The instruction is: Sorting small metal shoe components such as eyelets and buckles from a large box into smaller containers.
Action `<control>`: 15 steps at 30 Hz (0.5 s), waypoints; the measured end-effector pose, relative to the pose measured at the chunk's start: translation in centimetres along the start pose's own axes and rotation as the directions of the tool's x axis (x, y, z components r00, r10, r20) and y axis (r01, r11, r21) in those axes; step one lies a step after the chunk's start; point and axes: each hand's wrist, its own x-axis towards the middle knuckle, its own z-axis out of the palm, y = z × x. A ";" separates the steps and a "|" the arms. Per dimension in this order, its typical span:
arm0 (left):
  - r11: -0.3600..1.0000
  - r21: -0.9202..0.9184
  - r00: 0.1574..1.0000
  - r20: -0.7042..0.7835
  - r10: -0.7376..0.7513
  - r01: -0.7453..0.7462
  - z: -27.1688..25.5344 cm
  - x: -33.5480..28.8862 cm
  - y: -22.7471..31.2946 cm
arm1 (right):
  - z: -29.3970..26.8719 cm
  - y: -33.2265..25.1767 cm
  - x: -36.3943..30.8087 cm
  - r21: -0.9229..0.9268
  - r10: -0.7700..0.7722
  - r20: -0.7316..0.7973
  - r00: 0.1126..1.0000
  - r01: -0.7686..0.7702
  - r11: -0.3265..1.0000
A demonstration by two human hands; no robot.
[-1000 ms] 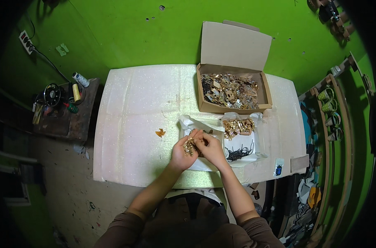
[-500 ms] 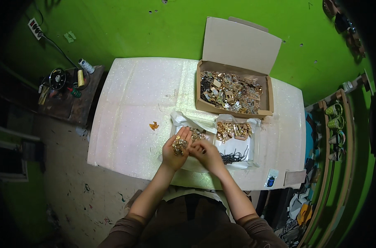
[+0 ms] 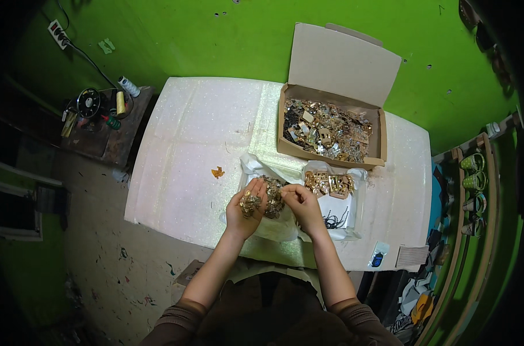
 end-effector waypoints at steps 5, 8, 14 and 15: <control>0.995 0.093 1.000 0.010 -0.023 0.022 0.4 0.4 0.5 | -0.2 -0.2 0.7 -0.007 -0.025 0.089 0.996 0.026 1.000; 0.997 0.074 0.998 -0.053 -0.031 0.035 0.5 0.9 0.6 | 1.0 1.7 0.5 0.175 -0.033 0.024 0.999 0.029 0.984; 0.967 0.249 0.998 -0.004 0.059 -0.056 2.2 1.7 -0.2 | 3.6 3.7 1.4 0.902 0.235 0.278 0.931 -0.337 0.269; 0.941 0.325 0.992 0.113 0.056 -0.090 2.0 2.3 -0.3 | 4.1 3.8 1.8 0.907 0.235 0.273 0.933 -0.331 0.261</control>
